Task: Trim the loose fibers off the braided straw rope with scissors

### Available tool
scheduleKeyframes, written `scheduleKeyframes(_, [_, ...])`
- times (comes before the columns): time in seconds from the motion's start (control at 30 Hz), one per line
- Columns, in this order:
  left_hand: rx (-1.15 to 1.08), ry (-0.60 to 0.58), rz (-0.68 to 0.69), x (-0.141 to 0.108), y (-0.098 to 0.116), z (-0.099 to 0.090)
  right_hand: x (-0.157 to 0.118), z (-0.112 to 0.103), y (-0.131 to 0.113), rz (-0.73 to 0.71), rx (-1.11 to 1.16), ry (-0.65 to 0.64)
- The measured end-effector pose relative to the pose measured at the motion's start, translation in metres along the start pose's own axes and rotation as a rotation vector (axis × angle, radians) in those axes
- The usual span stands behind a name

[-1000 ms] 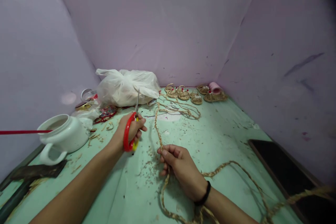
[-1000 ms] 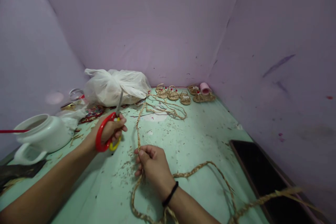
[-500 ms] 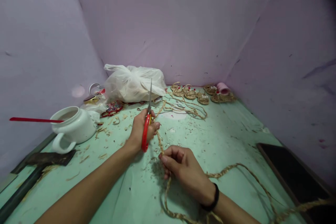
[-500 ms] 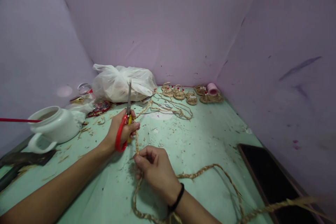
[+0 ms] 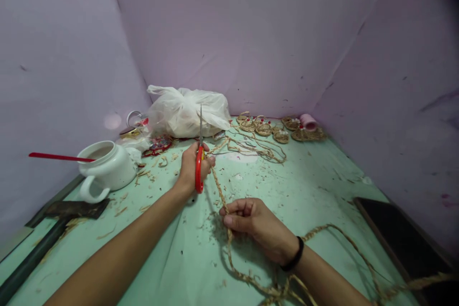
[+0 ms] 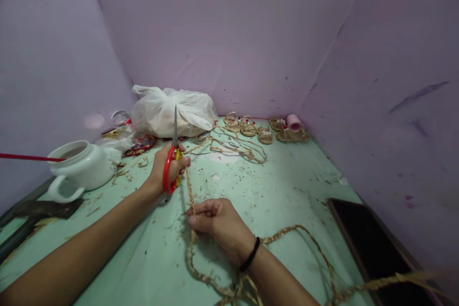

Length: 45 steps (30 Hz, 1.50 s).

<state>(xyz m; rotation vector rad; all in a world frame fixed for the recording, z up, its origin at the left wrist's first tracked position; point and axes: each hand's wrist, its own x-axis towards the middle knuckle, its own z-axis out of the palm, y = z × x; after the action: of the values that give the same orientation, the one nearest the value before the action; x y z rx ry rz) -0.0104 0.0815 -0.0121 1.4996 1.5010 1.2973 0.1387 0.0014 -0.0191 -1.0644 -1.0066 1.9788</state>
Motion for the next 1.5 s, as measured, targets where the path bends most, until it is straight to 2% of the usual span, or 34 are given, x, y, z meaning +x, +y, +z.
scheduleKeyframes(0.23, [0.096, 0.028, 0.126, -0.011, 0.000, 0.007, -0.007, 0.006, -0.001, -0.119, -0.168, -0.031])
scheduleKeyframes(0.3, [0.104, 0.025, 0.132, -0.013, 0.002, 0.007, -0.007, 0.004, -0.002, -0.107, -0.182, -0.042])
scheduleKeyframes(0.43, [0.100, 0.003, 0.134, -0.017, 0.010, 0.005, -0.006, -0.001, -0.005, 0.007, 0.051, -0.104])
scheduleKeyframes(0.53, [0.083, -0.002, 0.125, -0.021, 0.015, 0.006, -0.005, -0.002, -0.005, 0.035, 0.228, -0.134])
scheduleKeyframes(0.63, [0.060, 0.004, 0.107, -0.022, 0.018, 0.007, -0.003, -0.001, -0.003, 0.040, 0.293, -0.146])
scheduleKeyframes(0.73, [0.053, 0.005, 0.104, -0.023, 0.017, 0.008, -0.003, 0.003, -0.002, -0.019, 0.250, -0.043])
scheduleKeyframes(0.87, [0.015, -0.026, 0.075, -0.024, 0.012, 0.012, -0.007, 0.008, -0.005, -0.223, -0.052, 0.120])
scheduleKeyframes(0.97, [0.032, -0.082, 0.082, -0.025, 0.008, 0.014, -0.007, 0.009, -0.005, -0.272, -0.163, 0.150])
scheduleKeyframes(1.13, [0.110, -0.183, 0.084, -0.018, 0.016, 0.002, 0.002, 0.001, -0.002, -0.219, -0.008, 0.245])
scheduleKeyframes(1.23, [0.277, -0.210, 0.104, -0.020, 0.025, -0.010, 0.004, -0.004, -0.005, -0.236, 0.127, 0.350])
scheduleKeyframes(1.33, [0.511, -0.195, 0.173, -0.033, 0.026, -0.018, 0.002, -0.007, -0.012, -0.258, 0.175, 0.407])
scheduleKeyframes(1.4, [0.623, -0.240, 0.216, -0.046, 0.022, -0.021, -0.001, -0.008, -0.015, -0.271, 0.187, 0.416])
scheduleKeyframes(1.5, [0.744, -0.305, 0.379, -0.062, 0.014, -0.021, -0.002, -0.008, -0.018, -0.287, 0.211, 0.408])
